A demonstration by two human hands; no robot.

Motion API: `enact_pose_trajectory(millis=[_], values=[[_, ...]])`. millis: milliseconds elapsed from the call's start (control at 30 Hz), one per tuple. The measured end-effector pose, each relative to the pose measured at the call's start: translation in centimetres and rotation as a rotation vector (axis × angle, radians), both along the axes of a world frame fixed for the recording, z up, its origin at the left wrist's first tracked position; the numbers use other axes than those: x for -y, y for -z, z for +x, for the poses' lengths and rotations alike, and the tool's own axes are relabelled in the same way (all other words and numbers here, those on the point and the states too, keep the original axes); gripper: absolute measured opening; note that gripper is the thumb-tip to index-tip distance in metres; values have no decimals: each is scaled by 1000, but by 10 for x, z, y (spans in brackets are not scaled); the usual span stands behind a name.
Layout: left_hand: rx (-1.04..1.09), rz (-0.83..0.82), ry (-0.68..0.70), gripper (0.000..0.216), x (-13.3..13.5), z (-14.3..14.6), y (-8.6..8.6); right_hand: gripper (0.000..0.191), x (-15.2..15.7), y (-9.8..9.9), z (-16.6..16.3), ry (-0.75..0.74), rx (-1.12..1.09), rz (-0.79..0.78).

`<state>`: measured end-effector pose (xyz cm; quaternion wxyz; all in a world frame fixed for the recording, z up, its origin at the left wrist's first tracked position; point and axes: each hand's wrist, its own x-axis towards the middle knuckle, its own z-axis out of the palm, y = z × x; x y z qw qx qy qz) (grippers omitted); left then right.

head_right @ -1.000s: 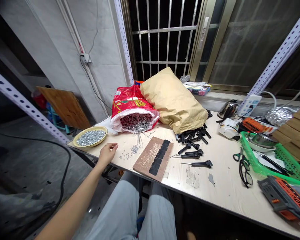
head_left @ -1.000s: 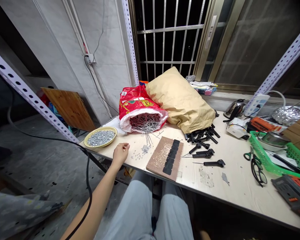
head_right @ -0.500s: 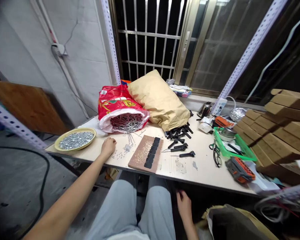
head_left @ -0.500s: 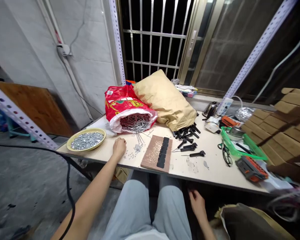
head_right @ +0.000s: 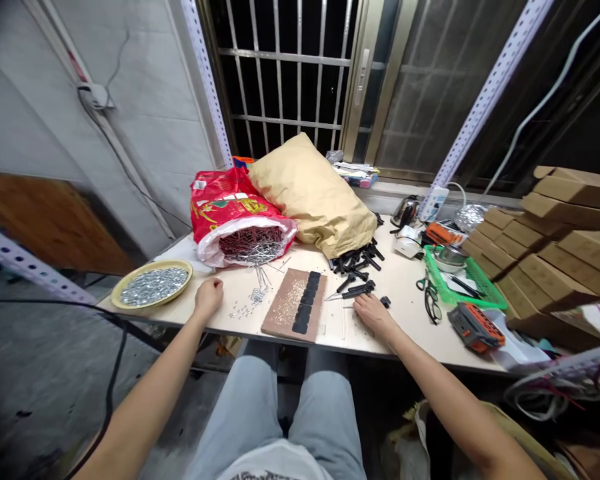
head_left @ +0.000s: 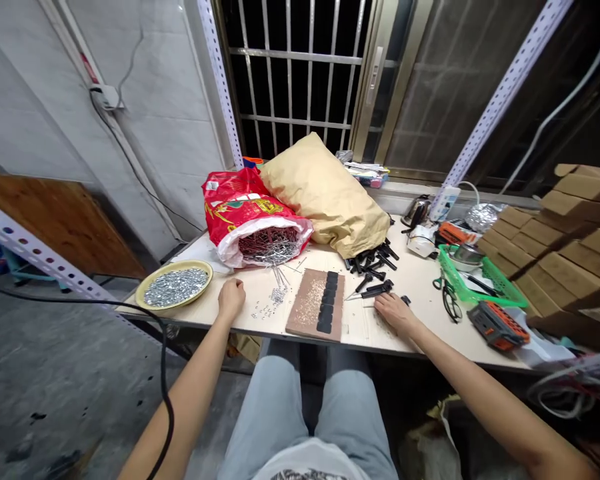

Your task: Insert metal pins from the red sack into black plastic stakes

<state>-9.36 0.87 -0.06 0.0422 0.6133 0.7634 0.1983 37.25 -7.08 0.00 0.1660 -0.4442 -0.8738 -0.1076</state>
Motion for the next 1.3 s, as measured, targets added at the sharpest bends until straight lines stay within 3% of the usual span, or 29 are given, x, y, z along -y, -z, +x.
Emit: enact_pose_trajectory(millis=[167,333,400,633,867,1067,1167,1300], values=[[107,-6,134,24,4,9,-1,34,-9,1,2,-43,9,8],[135,0,293,22,1,56,-1,22,-1,-17,-24,282,-310,-112],[121,2,319,23,-4,72,0,21,6,-25,-41,315,-457,-152],[54,-44,380,23,-18,88,5,22,26,-31,-75,269,-719,-220],[23,-74,454,23,-18,88,3,23,27,-22,-82,237,-744,-273],[92,0,423,22,-10,91,-6,23,26,-32,-99,192,-758,-359],[298,75,386,15,4,100,-14,24,21,-43,-113,174,-754,-430],[1077,148,331,18,27,123,-22,23,8,-56,-139,127,-644,-405]])
